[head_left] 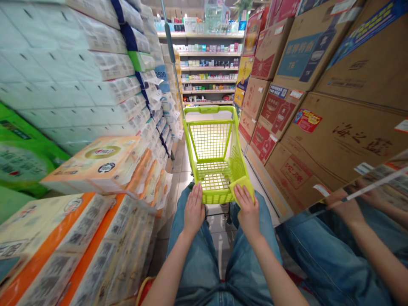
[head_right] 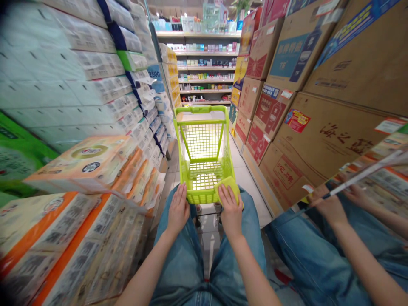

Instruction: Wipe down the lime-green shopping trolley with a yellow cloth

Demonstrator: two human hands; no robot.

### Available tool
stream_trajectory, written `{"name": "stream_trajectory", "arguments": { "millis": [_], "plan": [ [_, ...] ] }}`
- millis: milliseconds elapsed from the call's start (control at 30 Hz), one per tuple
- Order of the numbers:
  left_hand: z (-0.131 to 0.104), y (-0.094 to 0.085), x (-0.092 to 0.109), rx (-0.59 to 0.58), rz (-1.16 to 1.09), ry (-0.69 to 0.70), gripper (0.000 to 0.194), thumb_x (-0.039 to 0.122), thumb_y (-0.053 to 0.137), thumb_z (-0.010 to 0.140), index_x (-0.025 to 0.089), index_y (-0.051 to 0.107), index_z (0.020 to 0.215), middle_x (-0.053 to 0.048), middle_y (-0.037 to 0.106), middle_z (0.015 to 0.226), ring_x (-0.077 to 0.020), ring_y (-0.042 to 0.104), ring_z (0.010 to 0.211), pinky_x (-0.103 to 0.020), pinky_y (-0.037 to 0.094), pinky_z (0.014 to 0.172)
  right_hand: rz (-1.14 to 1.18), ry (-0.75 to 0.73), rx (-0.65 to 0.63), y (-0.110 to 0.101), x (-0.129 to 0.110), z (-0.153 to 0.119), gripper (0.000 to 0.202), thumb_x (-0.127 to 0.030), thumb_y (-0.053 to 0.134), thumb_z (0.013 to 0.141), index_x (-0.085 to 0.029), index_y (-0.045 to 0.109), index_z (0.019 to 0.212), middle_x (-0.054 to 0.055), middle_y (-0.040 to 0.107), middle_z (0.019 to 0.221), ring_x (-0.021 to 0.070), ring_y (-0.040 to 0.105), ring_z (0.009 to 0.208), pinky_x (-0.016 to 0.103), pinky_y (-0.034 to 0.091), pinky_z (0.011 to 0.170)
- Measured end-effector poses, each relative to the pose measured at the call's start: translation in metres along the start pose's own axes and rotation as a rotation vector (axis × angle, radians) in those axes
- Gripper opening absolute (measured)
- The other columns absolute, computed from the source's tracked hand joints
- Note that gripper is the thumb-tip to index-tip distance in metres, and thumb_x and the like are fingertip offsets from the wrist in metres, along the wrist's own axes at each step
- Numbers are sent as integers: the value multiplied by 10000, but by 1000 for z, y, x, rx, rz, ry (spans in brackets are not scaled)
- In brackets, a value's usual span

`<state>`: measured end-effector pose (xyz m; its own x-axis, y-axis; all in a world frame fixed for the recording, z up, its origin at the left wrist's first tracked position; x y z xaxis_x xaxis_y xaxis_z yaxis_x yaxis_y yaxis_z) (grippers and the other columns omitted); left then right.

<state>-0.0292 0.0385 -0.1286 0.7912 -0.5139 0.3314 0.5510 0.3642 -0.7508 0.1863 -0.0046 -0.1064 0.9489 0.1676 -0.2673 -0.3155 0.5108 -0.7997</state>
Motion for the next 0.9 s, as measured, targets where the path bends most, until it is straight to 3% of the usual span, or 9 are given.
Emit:
{"name": "stream_trajectory", "arguments": {
  "millis": [133,233,367,433,500,600,767,833,900],
  "plan": [
    [0,3,2,22,-21,-13,833,2,378,817,192,73,1569,-112,306,1597,-235,209,1501,-503,311,1192,-28,134,70,0,9,2,898,34,361,721,-277,231,1553,41,459,1516,201,345,1435,427,275,1103],
    [0,5,4,37,-23,-39,829,9,380,824,187,63,1569,-113,297,1601,-227,199,1504,-498,303,1195,-30,125,60,12,-28,2,867,31,353,756,-256,208,1561,68,451,1519,226,341,1435,469,223,1117],
    [-2,6,4,29,-7,-27,770,52,392,868,153,79,1564,-149,277,1603,-241,180,1507,-508,314,1183,26,-45,-47,28,-90,3,749,0,358,841,-270,282,1536,56,480,1498,201,352,1427,478,168,1146],
    [-3,5,3,22,5,-18,742,77,397,888,148,93,1561,-160,285,1598,-249,183,1506,-512,332,1172,57,-93,-74,30,-103,4,696,-14,366,866,-261,331,1515,52,480,1498,188,344,1431,464,159,1155],
    [-4,5,1,14,11,-12,745,73,394,886,156,93,1562,-156,300,1592,-249,195,1503,-512,340,1168,77,-140,-90,27,-96,3,677,-9,370,868,-255,365,1498,44,483,1496,175,342,1431,446,157,1163],
    [-3,4,0,8,19,-15,782,40,385,860,177,75,1565,-138,315,1589,-243,213,1499,-509,338,1172,60,-184,-78,18,-58,-3,708,18,368,837,-266,386,1485,30,498,1487,163,350,1428,438,173,1169],
    [-1,6,2,19,21,-14,801,23,395,842,164,80,1565,-138,307,1593,-245,204,1502,-501,324,1181,-8,-14,8,2,9,-11,786,32,361,779,-267,350,1506,33,475,1504,179,332,1443,452,206,1165],
    [-1,7,3,25,15,-17,799,22,400,842,154,82,1564,-143,299,1595,-250,200,1502,-505,320,1183,28,90,30,0,12,-9,843,44,354,733,-268,327,1517,36,452,1522,177,321,1450,436,253,1143],
    [-1,8,4,37,6,-21,798,20,398,842,154,86,1564,-143,297,1596,-252,205,1501,-510,320,1183,87,186,45,3,-2,-6,897,50,349,687,-257,300,1529,44,419,1542,178,293,1463,420,294,1113]
  ]
}}
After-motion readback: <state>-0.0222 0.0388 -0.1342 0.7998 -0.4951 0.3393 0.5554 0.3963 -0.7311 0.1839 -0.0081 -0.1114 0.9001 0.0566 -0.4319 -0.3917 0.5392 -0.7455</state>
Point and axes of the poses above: each hand's wrist, its own z-axis towards the middle knuckle, its own y-axis out of the palm, x = y × z, the point moved 1 cm from there along z, towards the middle knuckle
